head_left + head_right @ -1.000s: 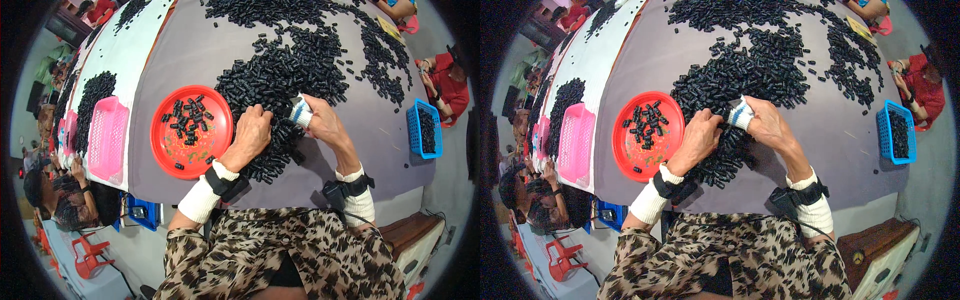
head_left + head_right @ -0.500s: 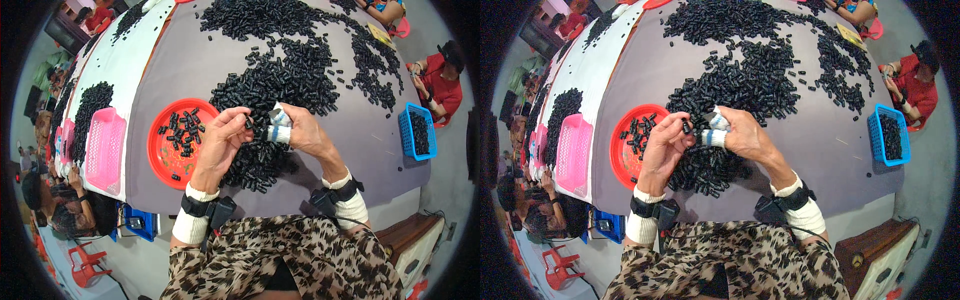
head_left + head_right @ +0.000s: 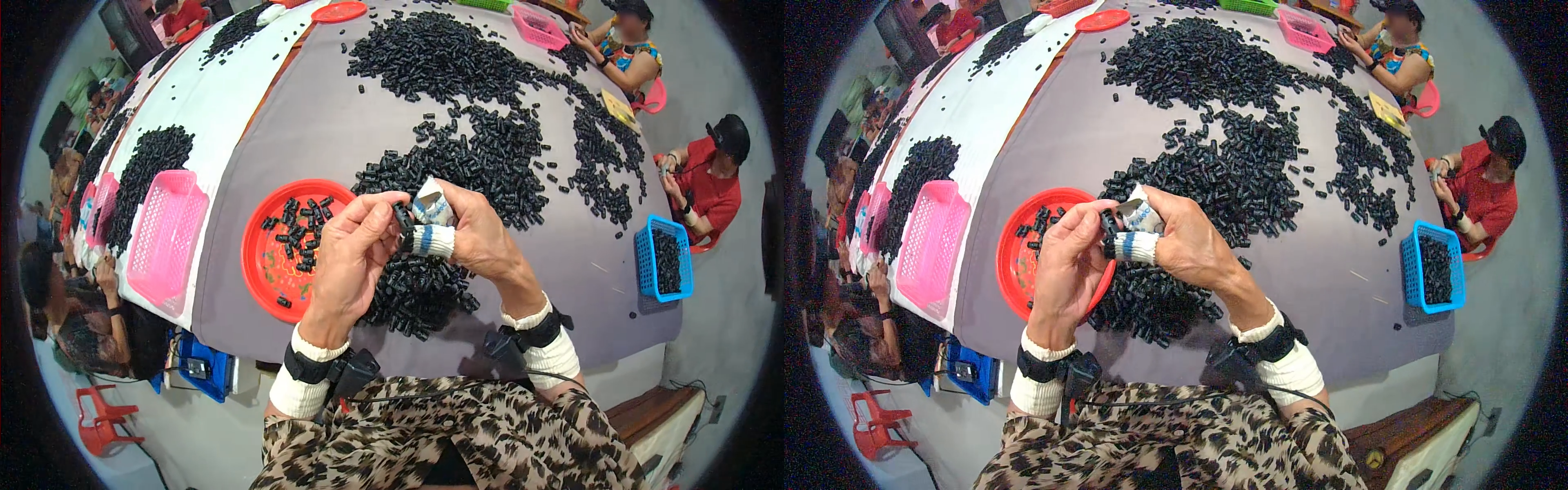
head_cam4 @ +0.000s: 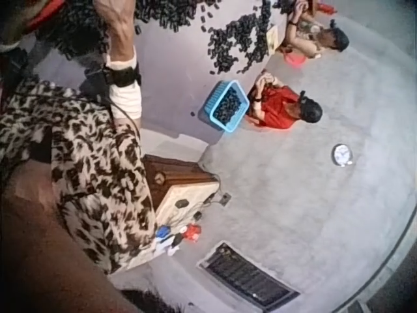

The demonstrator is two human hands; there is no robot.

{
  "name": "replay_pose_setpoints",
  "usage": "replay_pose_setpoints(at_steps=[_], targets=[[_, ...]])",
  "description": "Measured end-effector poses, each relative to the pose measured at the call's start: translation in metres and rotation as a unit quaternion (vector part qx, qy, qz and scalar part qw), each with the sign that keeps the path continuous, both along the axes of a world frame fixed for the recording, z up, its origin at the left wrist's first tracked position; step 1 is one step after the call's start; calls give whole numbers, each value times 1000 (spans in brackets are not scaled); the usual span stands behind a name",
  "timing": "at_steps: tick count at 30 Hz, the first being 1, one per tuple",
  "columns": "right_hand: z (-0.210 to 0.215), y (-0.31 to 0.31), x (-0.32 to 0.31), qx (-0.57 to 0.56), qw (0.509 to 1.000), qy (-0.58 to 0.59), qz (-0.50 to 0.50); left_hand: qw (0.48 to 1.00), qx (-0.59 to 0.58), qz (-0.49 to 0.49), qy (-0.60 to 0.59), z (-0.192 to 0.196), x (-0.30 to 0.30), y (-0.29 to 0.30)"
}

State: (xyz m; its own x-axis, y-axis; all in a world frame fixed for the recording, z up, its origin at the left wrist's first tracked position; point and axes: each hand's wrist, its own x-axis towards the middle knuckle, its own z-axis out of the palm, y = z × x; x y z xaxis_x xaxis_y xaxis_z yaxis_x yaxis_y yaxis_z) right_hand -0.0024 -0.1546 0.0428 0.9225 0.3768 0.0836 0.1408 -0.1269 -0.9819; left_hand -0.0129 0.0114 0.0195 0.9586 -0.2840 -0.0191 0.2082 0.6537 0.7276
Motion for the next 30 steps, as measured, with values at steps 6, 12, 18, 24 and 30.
replay_pose_setpoints(at_steps=[6,12,18,24,30], targets=[[-9,3,2,46,997,59,26,1000,4,7,-30,0,-1,1],[-13,2,-1,54,995,77,13,1000,15,8,-17,-4,-1,1],[-8,-1,-3,15,999,45,8,1000,-10,-18,7,-8,1,-3],[-17,-2,-1,9,1000,-23,0,995,-77,-58,25,-9,0,-7],[-18,-6,1,-55,997,-52,13,996,-69,-46,32,-12,-2,-11]])
